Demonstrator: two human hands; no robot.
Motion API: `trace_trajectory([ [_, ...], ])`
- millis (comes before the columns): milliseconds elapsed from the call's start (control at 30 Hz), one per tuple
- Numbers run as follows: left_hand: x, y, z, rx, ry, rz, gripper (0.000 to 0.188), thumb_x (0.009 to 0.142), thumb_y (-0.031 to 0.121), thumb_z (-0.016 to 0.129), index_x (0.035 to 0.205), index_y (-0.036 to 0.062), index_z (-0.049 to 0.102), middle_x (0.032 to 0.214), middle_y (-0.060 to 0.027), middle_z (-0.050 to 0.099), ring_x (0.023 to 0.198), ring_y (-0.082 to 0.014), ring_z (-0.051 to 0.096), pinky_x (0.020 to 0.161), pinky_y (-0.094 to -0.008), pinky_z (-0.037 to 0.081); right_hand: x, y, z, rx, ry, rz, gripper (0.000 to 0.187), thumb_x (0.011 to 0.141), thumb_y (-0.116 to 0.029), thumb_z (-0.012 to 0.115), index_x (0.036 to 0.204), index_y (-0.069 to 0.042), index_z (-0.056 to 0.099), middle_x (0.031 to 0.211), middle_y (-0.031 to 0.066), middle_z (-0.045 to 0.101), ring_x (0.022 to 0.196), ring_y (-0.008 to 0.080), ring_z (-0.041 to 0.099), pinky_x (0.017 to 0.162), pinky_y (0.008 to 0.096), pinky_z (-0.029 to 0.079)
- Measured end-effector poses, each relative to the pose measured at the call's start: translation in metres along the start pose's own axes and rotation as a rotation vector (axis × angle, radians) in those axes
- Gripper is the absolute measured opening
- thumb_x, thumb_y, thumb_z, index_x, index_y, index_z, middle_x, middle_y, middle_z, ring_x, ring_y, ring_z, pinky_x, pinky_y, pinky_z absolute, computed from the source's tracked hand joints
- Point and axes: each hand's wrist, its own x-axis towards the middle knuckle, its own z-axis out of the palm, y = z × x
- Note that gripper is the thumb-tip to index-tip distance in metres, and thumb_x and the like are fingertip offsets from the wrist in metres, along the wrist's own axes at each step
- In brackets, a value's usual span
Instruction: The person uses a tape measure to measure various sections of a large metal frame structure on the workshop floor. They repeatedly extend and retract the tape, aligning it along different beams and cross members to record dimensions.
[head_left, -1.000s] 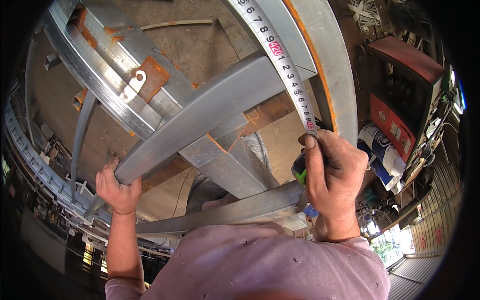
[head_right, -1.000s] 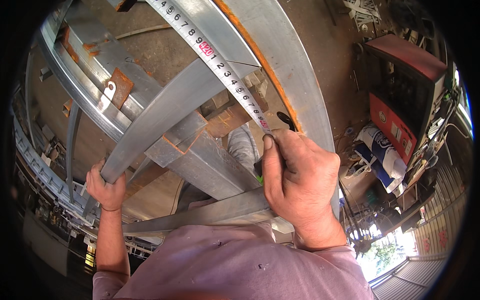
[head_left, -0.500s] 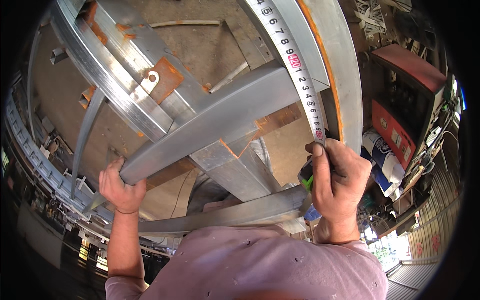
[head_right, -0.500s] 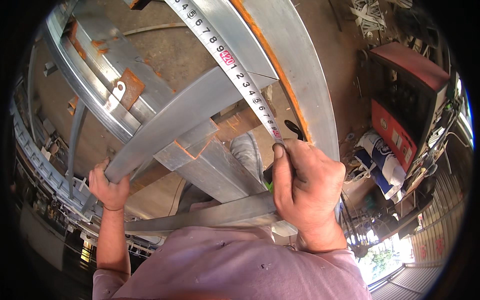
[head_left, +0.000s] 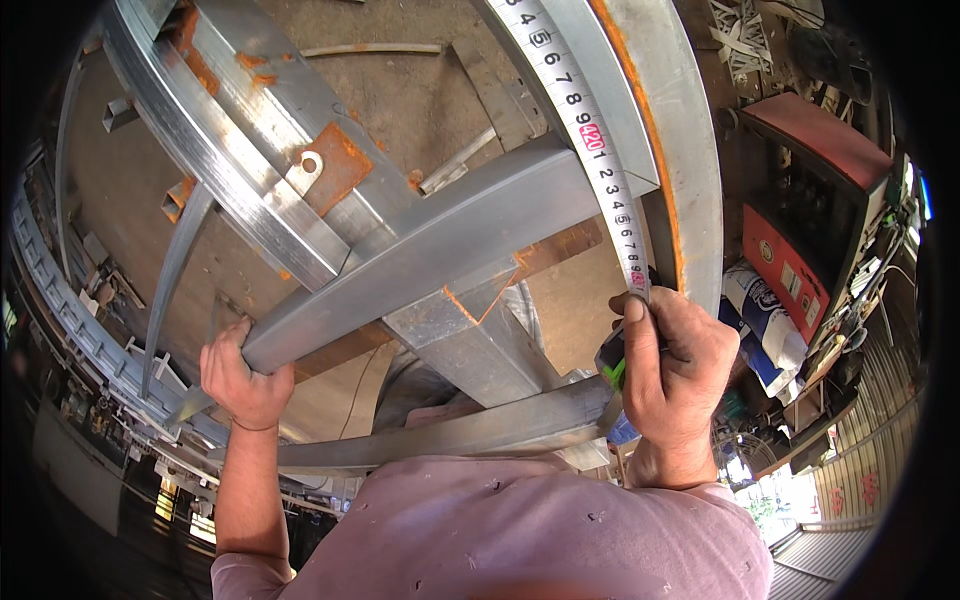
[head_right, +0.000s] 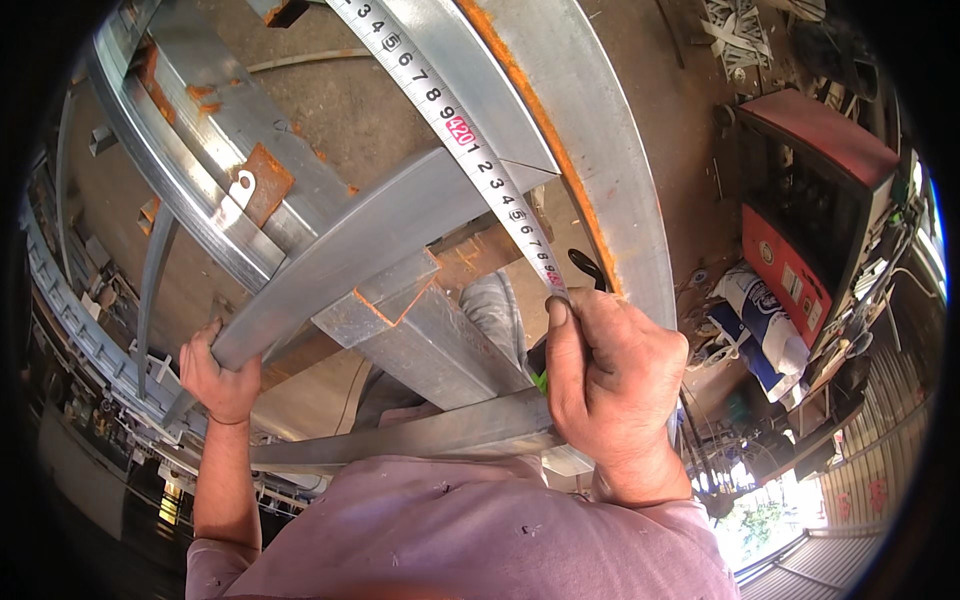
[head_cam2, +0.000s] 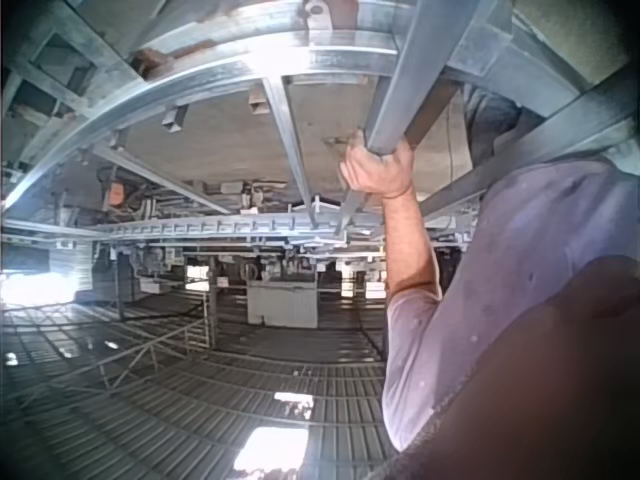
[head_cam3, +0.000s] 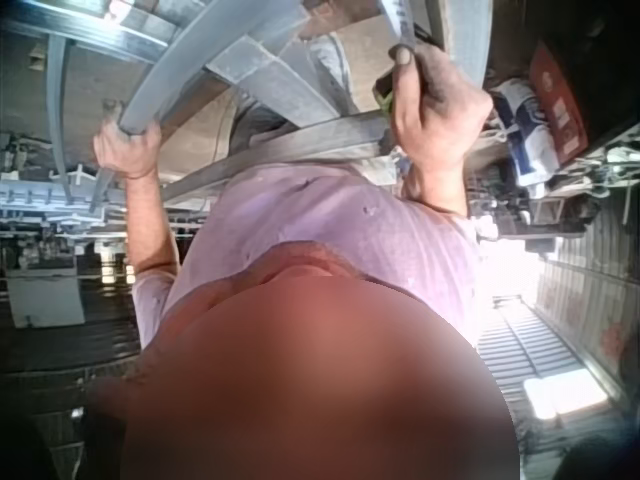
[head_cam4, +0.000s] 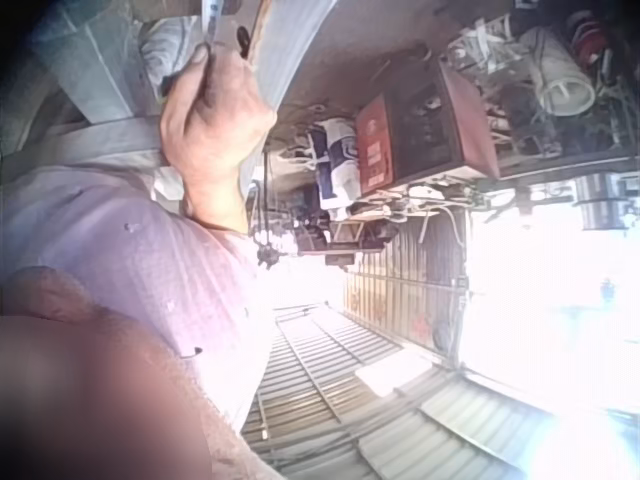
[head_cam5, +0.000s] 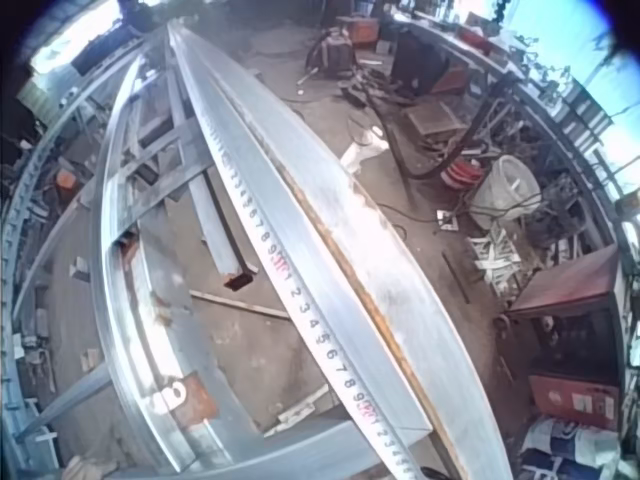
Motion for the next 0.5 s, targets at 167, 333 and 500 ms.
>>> trace_trajectory([
  [167,-0.0002,0.0009,0.0,0.002,0.002,-0.014,0.045,0.077,0.019,0.082,0.115,0.0002,0.066,0.101,-0.0155,0.073,0.087,-0.0372,0.072,0.076,-0.045,0.052,0.0012,-0.0004,-0.0001,0.016,0.004,0.001,0.007,0.093,0.0,0.072,0.086,-0.002,0.07,0.062,0.0106,0.062,0.052,0.0261,0.064,0.053,0.0346,0.048],
  [333,0.0004,0.0015,0.0004,-0.025,0.025,-0.02,0.044,0.074,0.019,0.082,0.112,0.0011,0.068,0.1,-0.0151,0.074,0.088,-0.037,0.072,0.077,-0.0451,0.053,0.0001,0.0033,0.0015,0.031,0.033,-0.023,0.008,0.092,-0.001,0.072,0.085,-0.002,0.07,0.062,0.0123,0.061,0.053,0.0287,0.063,0.052,0.0361,0.047],
  [500,0.0001,0.0014,0.0014,-0.02,0.037,-0.034,0.043,0.071,0.018,0.083,0.109,0.0023,0.069,0.098,-0.0147,0.074,0.086,-0.0365,0.072,0.077,-0.0454,0.053,0.0007,0.0079,0.0051,-0.004,0.076,-0.087,0.008,0.091,-0.004,0.072,0.084,-0.002,0.07,0.064,0.0153,0.062,0.057,0.0348,0.064,0.054,0.0397,0.048],
])
